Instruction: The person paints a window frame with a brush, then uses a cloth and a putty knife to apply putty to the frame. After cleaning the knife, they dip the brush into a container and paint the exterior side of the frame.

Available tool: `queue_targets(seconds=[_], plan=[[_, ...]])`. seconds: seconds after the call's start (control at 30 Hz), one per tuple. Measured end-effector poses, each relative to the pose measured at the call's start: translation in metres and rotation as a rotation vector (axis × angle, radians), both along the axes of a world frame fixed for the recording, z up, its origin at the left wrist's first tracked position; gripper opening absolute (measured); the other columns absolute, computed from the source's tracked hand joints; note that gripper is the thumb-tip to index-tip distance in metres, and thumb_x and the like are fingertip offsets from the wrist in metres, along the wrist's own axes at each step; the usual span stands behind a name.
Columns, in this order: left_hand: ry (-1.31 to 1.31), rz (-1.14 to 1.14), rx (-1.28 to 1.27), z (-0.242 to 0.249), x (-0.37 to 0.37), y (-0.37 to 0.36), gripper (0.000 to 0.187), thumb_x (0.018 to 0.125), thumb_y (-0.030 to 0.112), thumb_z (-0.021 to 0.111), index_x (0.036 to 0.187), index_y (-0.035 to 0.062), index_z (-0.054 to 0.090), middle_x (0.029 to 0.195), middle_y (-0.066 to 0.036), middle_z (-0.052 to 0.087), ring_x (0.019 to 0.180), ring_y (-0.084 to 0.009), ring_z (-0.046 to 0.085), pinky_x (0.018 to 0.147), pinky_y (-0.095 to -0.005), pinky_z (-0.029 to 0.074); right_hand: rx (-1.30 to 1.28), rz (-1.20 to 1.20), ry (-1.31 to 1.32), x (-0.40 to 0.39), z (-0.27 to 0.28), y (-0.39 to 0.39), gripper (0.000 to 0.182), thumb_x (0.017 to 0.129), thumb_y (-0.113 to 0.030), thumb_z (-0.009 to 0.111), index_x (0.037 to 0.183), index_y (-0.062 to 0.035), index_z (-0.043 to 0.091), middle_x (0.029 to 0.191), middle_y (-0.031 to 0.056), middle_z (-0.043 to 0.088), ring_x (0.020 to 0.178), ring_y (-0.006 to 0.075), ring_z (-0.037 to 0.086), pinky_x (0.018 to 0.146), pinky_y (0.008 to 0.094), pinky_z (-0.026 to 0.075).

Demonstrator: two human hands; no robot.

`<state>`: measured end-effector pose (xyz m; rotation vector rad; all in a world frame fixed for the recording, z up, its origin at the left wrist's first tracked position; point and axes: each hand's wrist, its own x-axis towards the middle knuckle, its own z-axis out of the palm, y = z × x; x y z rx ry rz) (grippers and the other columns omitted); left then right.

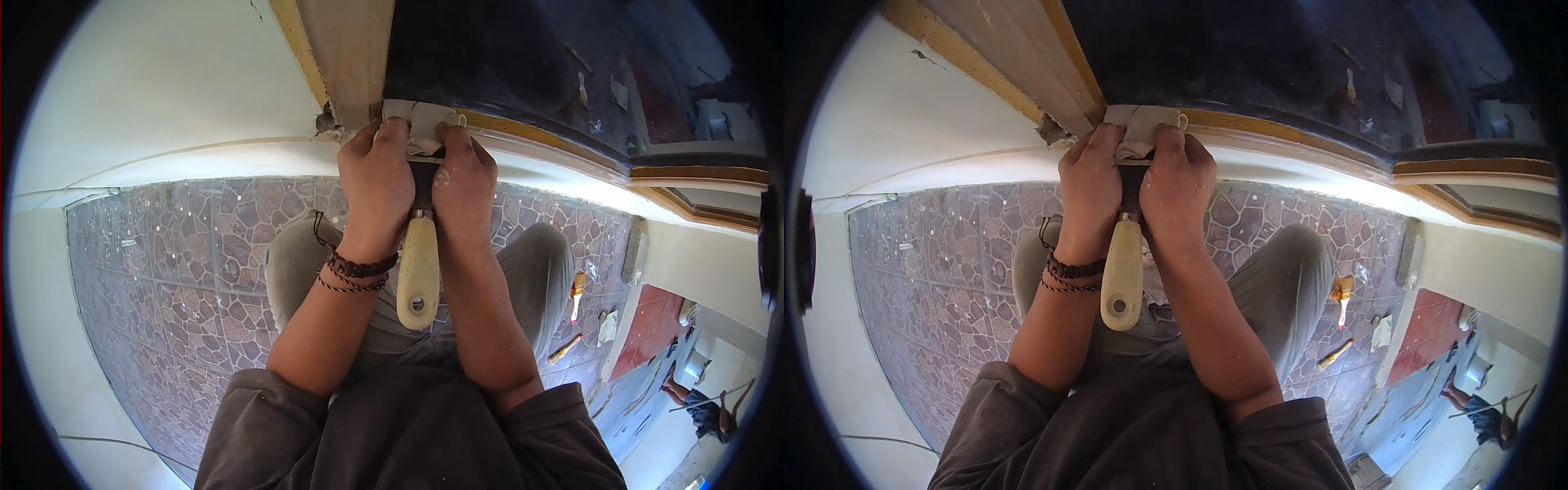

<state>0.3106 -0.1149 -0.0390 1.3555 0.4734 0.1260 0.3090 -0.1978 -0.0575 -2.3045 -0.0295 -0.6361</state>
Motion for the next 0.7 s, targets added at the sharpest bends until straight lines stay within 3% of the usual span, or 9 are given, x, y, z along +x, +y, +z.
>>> queue_targets(seconds=[0.07,0.47,0.7], plan=[[0.021,0.012,-0.102,0.003,0.001,-0.004,0.027,0.086,0.018,0.051,0.080,-0.0065,0.060,0.066,-0.004,0.052,0.066,-0.0110,0.044,0.062,-0.0279,0.040,0.052,0.002,0.011,-0.001,0.000,-0.002,0.010,0.077,0.001,0.047,0.081,0.0020,0.056,0.070,0.0208,0.057,0.064,0.0393,0.059,0.056,0.0439,0.045],[-0.025,-0.005,-0.017,-0.004,0.000,-0.020,0.027,0.086,0.018,0.051,0.081,-0.0074,0.061,0.067,-0.009,0.058,0.069,-0.0126,0.049,0.066,-0.0298,0.043,0.041,-0.008,0.066,-0.002,0.003,-0.022,0.021,0.078,-0.001,0.047,0.093,0.0013,0.062,0.080,0.0224,0.062,0.075,0.0398,0.063,0.065,0.0416,0.050],[-0.009,0.000,-0.121,-0.006,0.001,-0.032,0.027,0.086,0.017,0.052,0.081,-0.0080,0.061,0.065,-0.010,0.058,0.066,-0.0116,0.049,0.063,-0.0302,0.042,-0.034,-0.006,0.056,-0.004,0.001,-0.036,0.023,0.080,-0.001,0.047,0.097,0.0011,0.062,0.084,0.0226,0.064,0.078,0.0397,0.064,0.069,0.0415,0.050]])
